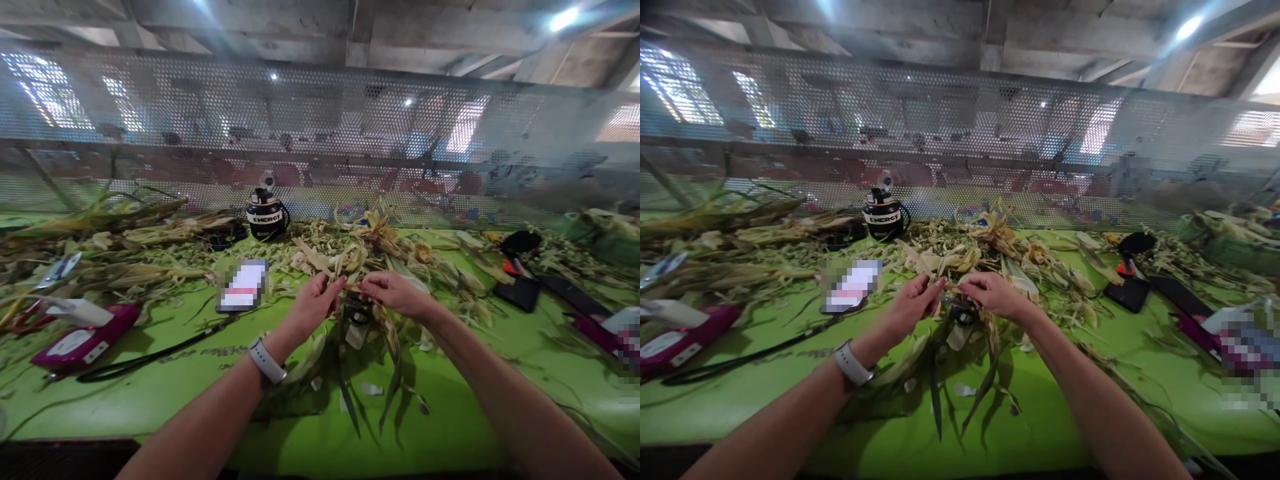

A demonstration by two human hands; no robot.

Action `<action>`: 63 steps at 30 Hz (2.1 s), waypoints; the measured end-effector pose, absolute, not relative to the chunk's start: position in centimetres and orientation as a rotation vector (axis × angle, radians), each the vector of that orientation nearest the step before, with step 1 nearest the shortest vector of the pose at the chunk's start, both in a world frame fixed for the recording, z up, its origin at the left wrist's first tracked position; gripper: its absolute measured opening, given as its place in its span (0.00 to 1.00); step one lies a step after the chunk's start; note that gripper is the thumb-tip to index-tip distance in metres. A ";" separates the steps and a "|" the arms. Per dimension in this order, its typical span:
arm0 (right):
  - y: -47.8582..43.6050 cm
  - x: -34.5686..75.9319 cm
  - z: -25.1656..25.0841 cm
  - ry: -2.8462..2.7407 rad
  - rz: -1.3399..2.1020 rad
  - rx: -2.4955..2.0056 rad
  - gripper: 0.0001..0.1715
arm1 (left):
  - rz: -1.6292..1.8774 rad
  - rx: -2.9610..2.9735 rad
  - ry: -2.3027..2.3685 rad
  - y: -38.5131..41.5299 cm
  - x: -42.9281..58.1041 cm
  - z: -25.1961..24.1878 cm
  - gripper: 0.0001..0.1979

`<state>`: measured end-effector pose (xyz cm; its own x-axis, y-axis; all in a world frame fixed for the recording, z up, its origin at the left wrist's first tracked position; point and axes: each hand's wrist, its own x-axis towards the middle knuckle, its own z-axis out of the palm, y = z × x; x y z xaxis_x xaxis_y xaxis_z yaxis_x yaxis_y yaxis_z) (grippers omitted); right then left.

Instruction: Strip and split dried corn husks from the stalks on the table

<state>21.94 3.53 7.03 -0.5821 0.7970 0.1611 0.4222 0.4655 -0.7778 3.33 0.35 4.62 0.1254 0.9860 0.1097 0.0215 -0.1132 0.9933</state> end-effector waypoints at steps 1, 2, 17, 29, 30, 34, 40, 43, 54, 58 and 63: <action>3.6 22.0 7.0 -2.215 0.864 -1.037 0.22 | 1.187 1.310 1.055 0.3 3.4 4.7 0.20; 3.5 22.0 7.0 -2.198 0.701 -1.061 0.19 | 1.192 1.244 1.013 0.2 3.4 4.7 0.19; 0.4 17.9 4.4 -2.051 1.114 -0.857 0.15 | 1.324 1.116 0.825 -0.8 4.6 5.2 0.18; 0.5 18.4 4.6 -2.186 1.293 -0.732 0.16 | 1.265 1.073 0.891 -0.8 3.9 5.7 0.22; 0.4 18.3 4.6 -2.210 1.265 -0.737 0.16 | 1.260 1.072 0.901 -0.8 3.8 5.7 0.22; -0.4 17.9 4.8 -2.330 0.966 -0.831 0.14 | 1.253 1.075 0.921 -0.2 3.4 5.8 0.20; -1.7 19.1 7.7 -2.076 0.397 -0.830 0.15 | 1.106 1.193 0.963 -0.1 2.2 6.3 0.18; -0.9 20.3 9.2 -1.888 0.234 -0.840 0.12 | 0.823 1.354 0.845 -0.9 2.1 6.9 0.20; 0.0 19.3 7.2 -1.768 1.345 -0.811 0.13 | 0.545 1.472 0.695 -1.5 3.0 5.9 0.20; 0.0 18.5 6.8 -1.742 1.063 -0.848 0.12 | 0.443 1.511 0.647 -2.0 3.2 6.0 0.21; 0.3 19.0 7.2 -1.864 0.930 -0.887 0.16 | 0.445 1.469 0.617 -2.2 3.2 6.0 0.21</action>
